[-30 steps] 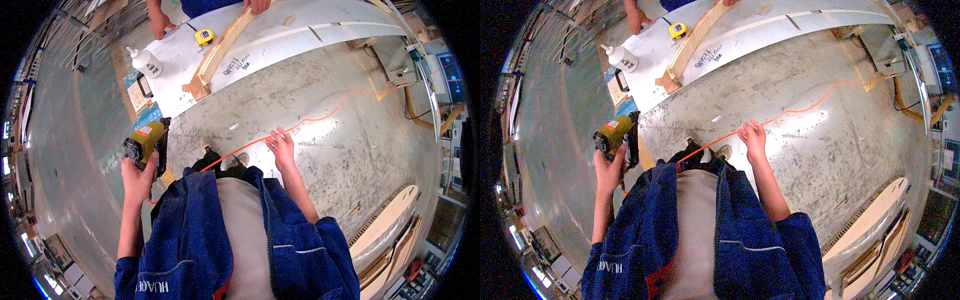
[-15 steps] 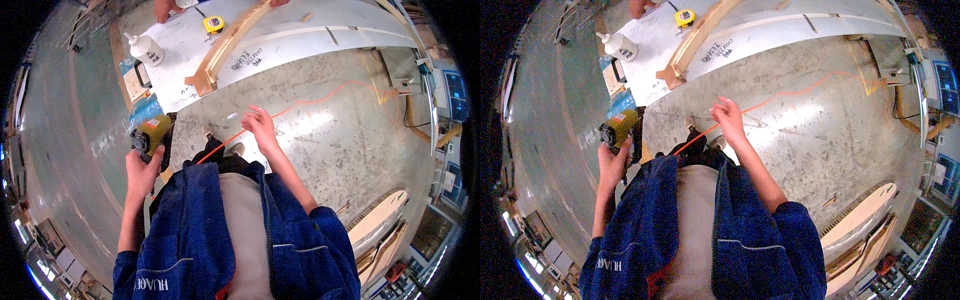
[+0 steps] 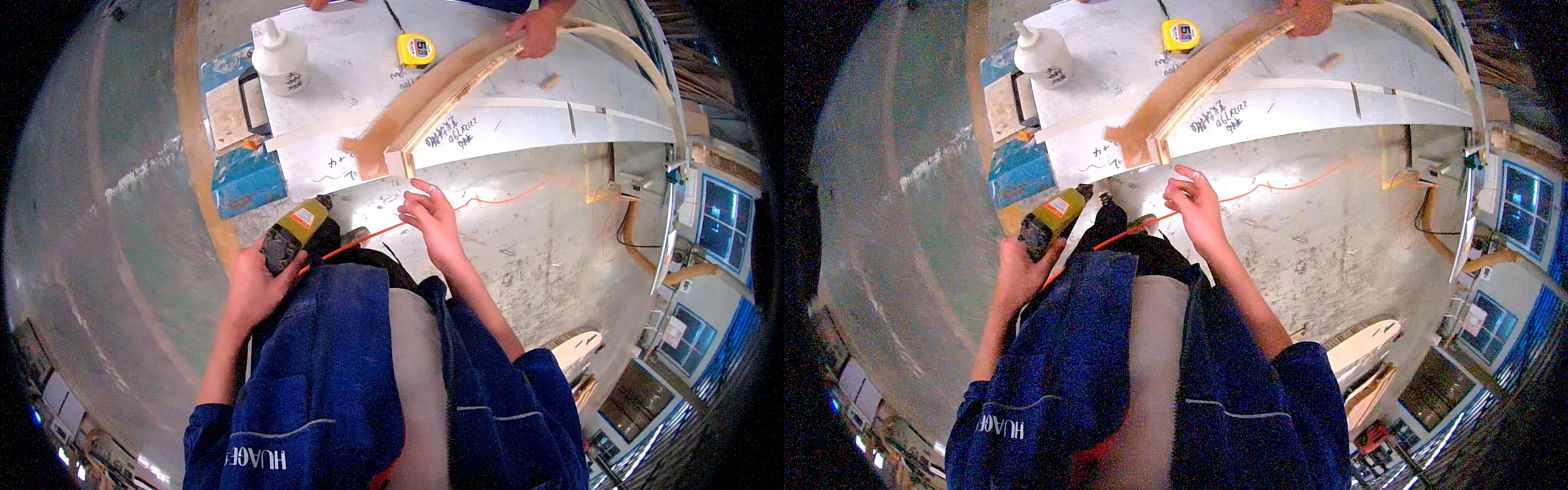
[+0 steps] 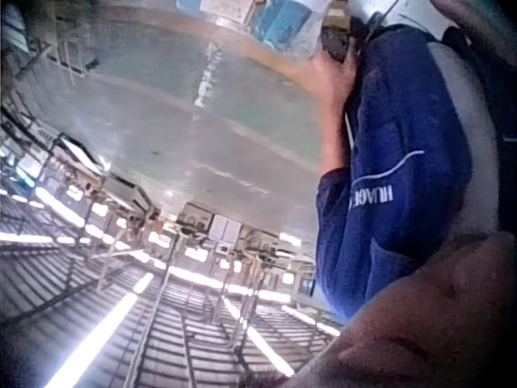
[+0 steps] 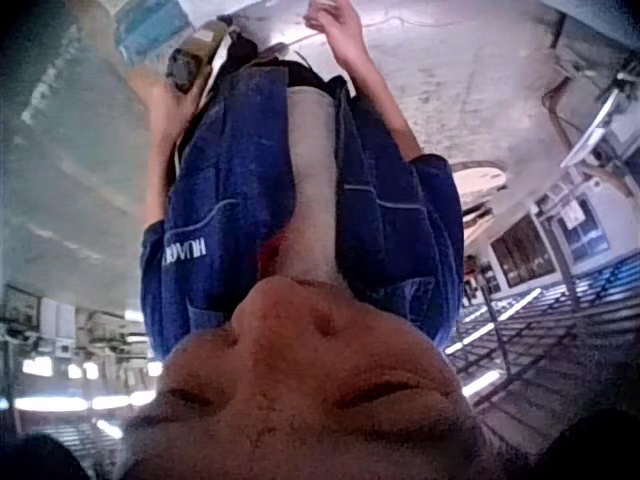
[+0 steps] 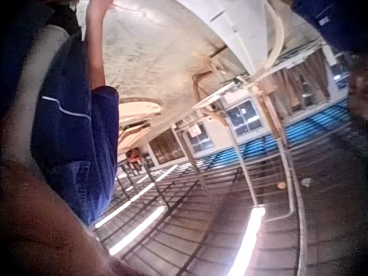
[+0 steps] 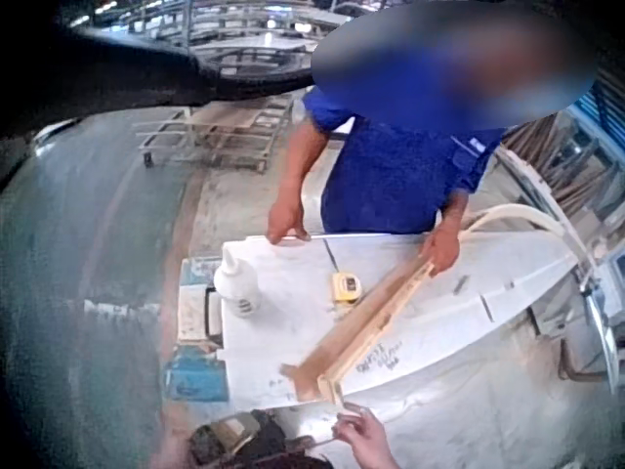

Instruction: The person nails wooden components together with a nail gun and joins a curved wooden piece to a flat board on a workbench.

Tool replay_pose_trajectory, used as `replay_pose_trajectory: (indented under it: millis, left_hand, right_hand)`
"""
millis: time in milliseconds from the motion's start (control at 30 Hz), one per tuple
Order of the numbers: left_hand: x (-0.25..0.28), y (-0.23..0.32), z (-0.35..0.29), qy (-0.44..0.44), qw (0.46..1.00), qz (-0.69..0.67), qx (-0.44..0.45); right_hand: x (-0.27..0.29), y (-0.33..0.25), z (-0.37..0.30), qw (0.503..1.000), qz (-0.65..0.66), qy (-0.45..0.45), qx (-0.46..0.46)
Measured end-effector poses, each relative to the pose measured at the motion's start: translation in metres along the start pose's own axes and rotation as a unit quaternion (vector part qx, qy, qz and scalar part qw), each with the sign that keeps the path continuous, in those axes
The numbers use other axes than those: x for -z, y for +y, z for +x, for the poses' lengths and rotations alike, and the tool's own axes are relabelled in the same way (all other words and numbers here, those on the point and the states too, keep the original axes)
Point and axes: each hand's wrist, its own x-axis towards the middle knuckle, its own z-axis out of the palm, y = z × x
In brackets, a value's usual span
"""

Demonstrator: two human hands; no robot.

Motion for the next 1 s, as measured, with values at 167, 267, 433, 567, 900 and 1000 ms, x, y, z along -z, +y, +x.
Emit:
replay_pose_trajectory:
  millis: [167, 267, 433, 567, 900, 1000]
  left_hand:
    - [0.007, -0.009, 0.014, -0.029, 0.996, -0.008, -0.084]
    - [0.008, -0.012, 0.020, -0.044, 0.996, -0.034, -0.069]
    - [0.010, -0.016, 0.029, -0.048, 0.993, -0.070, -0.086]
    - [0.016, -0.018, 0.034, -0.076, 0.994, -0.049, -0.055]
    - [0.007, -0.004, 0.040, -0.052, 0.992, -0.062, -0.096]
    - [-0.001, -0.003, 0.035, -0.026, 0.992, -0.045, -0.114]
  right_hand:
    - [0.000, -0.011, -0.004, 0.998, -0.055, 0.028, 0.027]
    - [0.002, -0.028, -0.010, 0.989, -0.136, 0.016, 0.063]
    - [0.002, -0.042, -0.017, 0.985, -0.148, 0.029, 0.086]
    - [-0.008, -0.063, -0.027, 0.957, -0.265, 0.030, 0.114]
    - [-0.025, -0.134, -0.028, 0.624, -0.711, -0.046, 0.320]
    - [-0.022, -0.149, -0.015, 0.560, -0.745, -0.085, 0.352]
